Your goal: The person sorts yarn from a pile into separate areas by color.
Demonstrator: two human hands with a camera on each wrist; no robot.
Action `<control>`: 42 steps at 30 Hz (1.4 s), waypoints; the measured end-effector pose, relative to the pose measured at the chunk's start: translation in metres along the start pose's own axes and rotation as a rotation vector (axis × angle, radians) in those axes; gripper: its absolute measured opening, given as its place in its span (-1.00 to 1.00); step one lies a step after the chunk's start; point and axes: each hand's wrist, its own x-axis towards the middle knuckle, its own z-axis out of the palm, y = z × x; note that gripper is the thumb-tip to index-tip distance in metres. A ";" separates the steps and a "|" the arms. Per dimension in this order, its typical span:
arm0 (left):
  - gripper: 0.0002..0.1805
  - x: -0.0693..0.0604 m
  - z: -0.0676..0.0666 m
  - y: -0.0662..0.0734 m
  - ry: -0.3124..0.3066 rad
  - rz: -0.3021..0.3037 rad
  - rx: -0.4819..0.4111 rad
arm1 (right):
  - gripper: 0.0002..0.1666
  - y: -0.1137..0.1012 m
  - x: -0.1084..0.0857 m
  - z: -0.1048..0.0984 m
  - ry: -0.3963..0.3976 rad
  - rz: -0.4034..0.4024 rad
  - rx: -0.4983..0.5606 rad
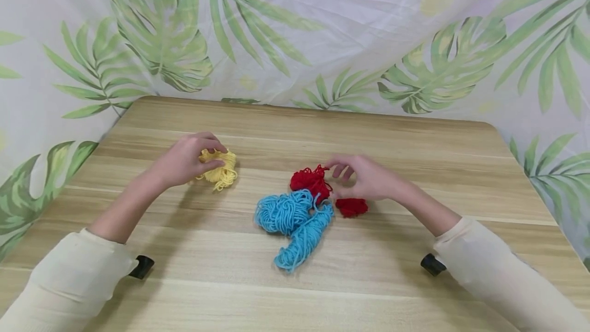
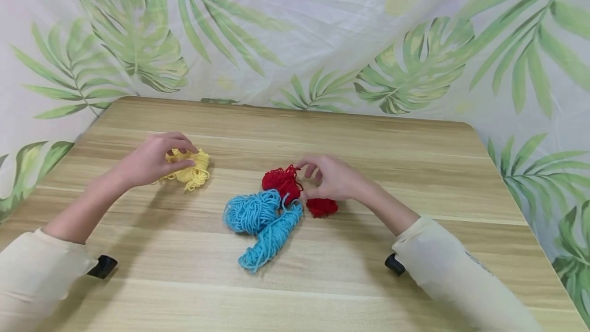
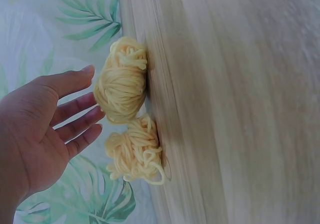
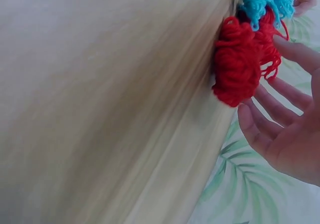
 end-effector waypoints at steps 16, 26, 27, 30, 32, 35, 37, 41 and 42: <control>-0.79 0.007 0.002 0.011 -0.025 0.009 -0.012 | -0.45 0.013 -0.019 -0.002 -0.133 0.044 -0.044; -0.78 0.011 0.004 0.014 -0.037 0.009 -0.028 | -0.57 0.014 -0.018 -0.002 -0.143 0.048 -0.048; -0.78 0.011 0.004 0.014 -0.038 0.011 -0.029 | -0.57 0.014 -0.018 -0.002 -0.141 0.049 -0.048; -0.77 0.011 0.006 0.015 -0.045 0.014 -0.031 | -0.57 0.015 -0.018 -0.002 -0.134 0.040 -0.046; -0.76 0.012 0.007 0.015 -0.046 0.012 -0.030 | -0.57 0.016 -0.017 -0.001 -0.126 0.038 -0.042; -0.75 0.013 0.008 0.016 -0.047 0.012 -0.033 | -0.57 0.017 -0.015 -0.002 -0.103 0.033 -0.036; -0.75 0.014 0.008 0.018 -0.047 0.011 -0.036 | -0.58 0.018 -0.014 -0.003 -0.080 0.030 -0.034; -0.75 0.015 0.009 0.021 -0.050 0.012 -0.047 | -0.60 0.019 -0.012 -0.005 -0.033 0.022 -0.040; -0.75 0.015 0.009 0.022 -0.052 0.008 -0.048 | -0.61 0.020 -0.011 -0.005 -0.023 0.018 -0.046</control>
